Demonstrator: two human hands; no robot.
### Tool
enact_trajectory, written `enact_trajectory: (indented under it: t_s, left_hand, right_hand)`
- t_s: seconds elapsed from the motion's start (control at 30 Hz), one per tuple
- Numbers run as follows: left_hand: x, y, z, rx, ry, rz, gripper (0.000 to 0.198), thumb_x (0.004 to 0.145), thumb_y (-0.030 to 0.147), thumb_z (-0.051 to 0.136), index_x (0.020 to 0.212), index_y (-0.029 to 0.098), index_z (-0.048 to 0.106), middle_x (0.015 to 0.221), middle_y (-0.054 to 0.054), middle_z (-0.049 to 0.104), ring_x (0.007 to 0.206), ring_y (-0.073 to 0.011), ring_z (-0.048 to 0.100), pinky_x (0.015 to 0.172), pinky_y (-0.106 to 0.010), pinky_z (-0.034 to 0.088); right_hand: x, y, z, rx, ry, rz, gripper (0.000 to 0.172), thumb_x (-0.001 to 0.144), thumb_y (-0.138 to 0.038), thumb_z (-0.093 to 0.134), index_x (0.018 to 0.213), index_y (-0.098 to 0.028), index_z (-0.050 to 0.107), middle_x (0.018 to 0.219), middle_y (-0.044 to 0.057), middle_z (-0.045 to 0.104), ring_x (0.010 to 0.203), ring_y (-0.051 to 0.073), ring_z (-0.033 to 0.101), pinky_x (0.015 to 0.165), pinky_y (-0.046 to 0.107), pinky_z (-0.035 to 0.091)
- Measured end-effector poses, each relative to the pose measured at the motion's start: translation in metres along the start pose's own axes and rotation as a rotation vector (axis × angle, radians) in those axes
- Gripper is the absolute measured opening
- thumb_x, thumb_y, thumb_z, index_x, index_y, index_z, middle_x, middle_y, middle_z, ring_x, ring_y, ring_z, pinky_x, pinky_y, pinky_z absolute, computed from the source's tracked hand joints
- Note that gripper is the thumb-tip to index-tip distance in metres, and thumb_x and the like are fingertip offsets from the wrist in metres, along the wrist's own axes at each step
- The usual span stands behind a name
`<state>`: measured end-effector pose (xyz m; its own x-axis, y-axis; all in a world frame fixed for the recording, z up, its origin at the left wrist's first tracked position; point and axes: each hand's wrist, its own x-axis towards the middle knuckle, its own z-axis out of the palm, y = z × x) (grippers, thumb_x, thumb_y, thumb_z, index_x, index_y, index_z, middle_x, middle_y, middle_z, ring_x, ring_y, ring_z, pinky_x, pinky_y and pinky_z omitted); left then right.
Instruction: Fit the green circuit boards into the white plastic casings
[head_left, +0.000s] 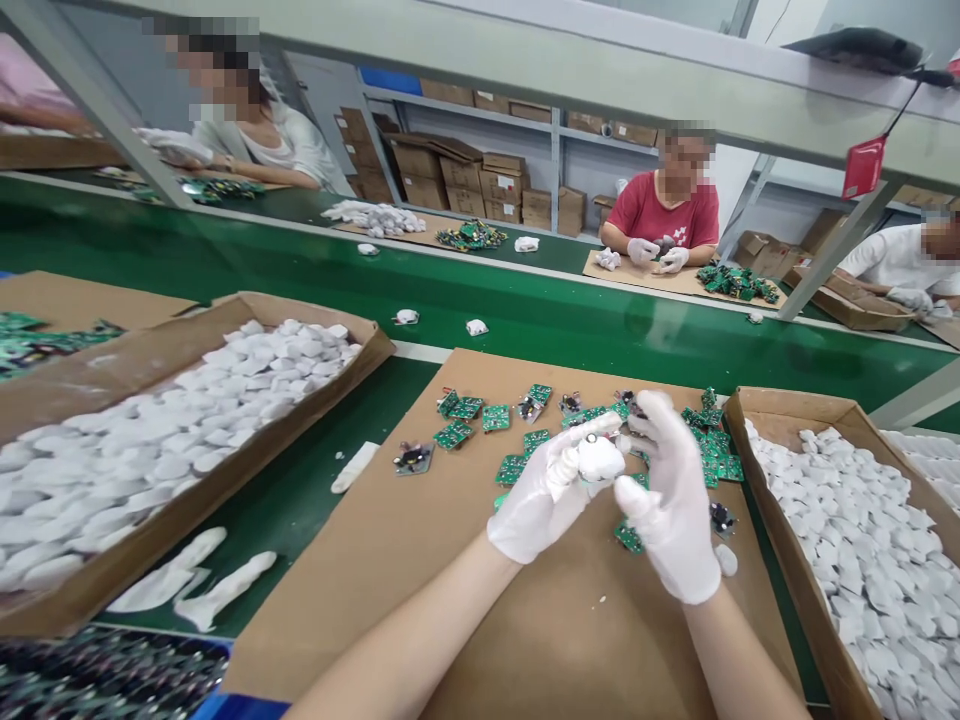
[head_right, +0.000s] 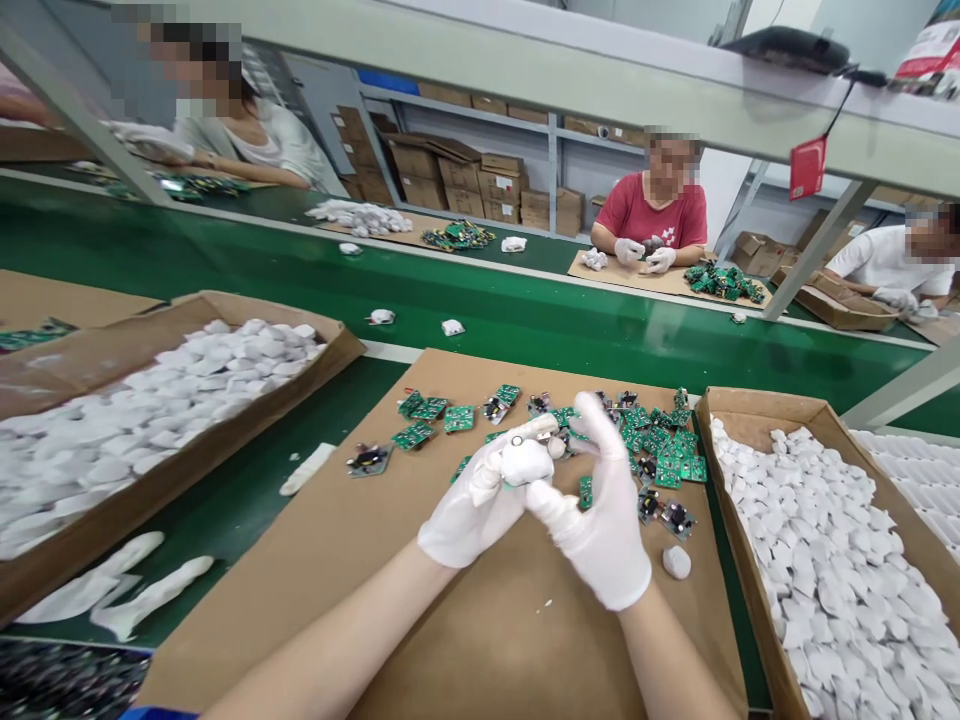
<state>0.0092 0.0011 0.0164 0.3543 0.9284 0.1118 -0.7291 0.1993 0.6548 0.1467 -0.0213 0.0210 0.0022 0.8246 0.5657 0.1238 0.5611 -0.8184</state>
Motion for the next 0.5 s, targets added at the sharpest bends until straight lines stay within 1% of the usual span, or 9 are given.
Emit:
enact_trajectory:
  t_s: [0.03,0.07,0.1,0.17,0.2,0.23,0.37,0.5]
  left_hand:
    - [0.001,0.0,0.0,-0.04,0.019,-0.014,0.051,0.065,0.045,0.083,0.105,0.016,0.072,0.072,-0.001,0.055,0.085,-0.0165,0.057,0.078,-0.027,0.048]
    - [0.001,0.0,0.0,-0.069,0.033,-0.026,0.046,0.066,0.045,0.083,0.1,0.016,0.073,0.071,0.0,0.053,0.084,-0.0152,0.055,0.075,-0.024,0.048]
    - [0.002,0.0,0.001,-0.086,0.037,-0.039,0.039,0.066,0.044,0.083,0.092,0.016,0.073,0.071,0.001,0.051,0.082,-0.0139,0.053,0.072,-0.023,0.047]
    - [0.002,-0.001,0.001,-0.079,0.025,-0.055,0.029,0.068,0.041,0.082,0.07,0.016,0.067,0.07,0.001,0.048,0.074,-0.012,0.05,0.065,-0.021,0.045]
    - [0.002,-0.002,0.002,-0.061,0.018,-0.059,0.03,0.068,0.038,0.081,0.062,0.016,0.061,0.069,0.001,0.047,0.072,-0.0116,0.048,0.064,-0.021,0.044]
    - [0.001,-0.003,0.002,-0.039,0.011,-0.068,0.032,0.068,0.036,0.08,0.059,0.016,0.057,0.07,0.001,0.047,0.071,-0.0116,0.047,0.064,-0.022,0.044]
    - [-0.001,-0.007,0.0,0.043,-0.021,-0.121,0.031,0.071,0.037,0.077,0.061,0.016,0.056,0.071,-0.001,0.05,0.073,-0.0145,0.05,0.068,-0.026,0.047]
    - [0.0,-0.007,-0.002,0.043,-0.057,-0.136,0.033,0.075,0.039,0.073,0.06,0.017,0.055,0.071,-0.002,0.054,0.073,-0.0165,0.053,0.07,-0.03,0.049]
  right_hand:
    - [0.002,-0.001,-0.003,0.041,0.005,0.02,0.064,0.088,-0.049,0.064,0.144,-0.033,0.039,0.152,0.008,0.04,0.132,0.03,0.049,0.105,0.051,0.047]
    - [0.005,-0.001,-0.007,0.075,-0.003,0.04,0.064,0.089,-0.051,0.06,0.146,-0.034,0.036,0.15,0.008,0.044,0.128,0.029,0.053,0.102,0.05,0.049]
    - [0.007,-0.001,-0.01,0.089,-0.03,0.061,0.059,0.091,-0.05,0.058,0.145,-0.034,0.039,0.146,0.007,0.049,0.125,0.028,0.056,0.101,0.048,0.05]
    - [0.009,0.0,-0.014,0.055,-0.108,0.083,0.044,0.093,-0.045,0.057,0.135,-0.033,0.054,0.135,0.006,0.06,0.12,0.026,0.059,0.102,0.046,0.05]
    - [0.01,0.001,-0.015,0.025,-0.142,0.077,0.037,0.093,-0.042,0.058,0.129,-0.032,0.06,0.131,0.005,0.063,0.119,0.025,0.06,0.103,0.045,0.049]
    - [0.01,0.001,-0.015,-0.008,-0.164,0.067,0.034,0.093,-0.039,0.06,0.125,-0.032,0.063,0.128,0.004,0.065,0.117,0.024,0.061,0.103,0.045,0.049]
    - [0.008,0.004,-0.012,-0.088,-0.175,0.035,0.035,0.089,-0.034,0.066,0.125,-0.032,0.064,0.125,0.003,0.066,0.113,0.022,0.063,0.098,0.04,0.051]
    - [0.006,0.005,-0.01,-0.167,-0.166,-0.013,0.036,0.092,-0.033,0.062,0.129,-0.033,0.061,0.122,0.004,0.066,0.108,0.021,0.063,0.09,0.037,0.054]
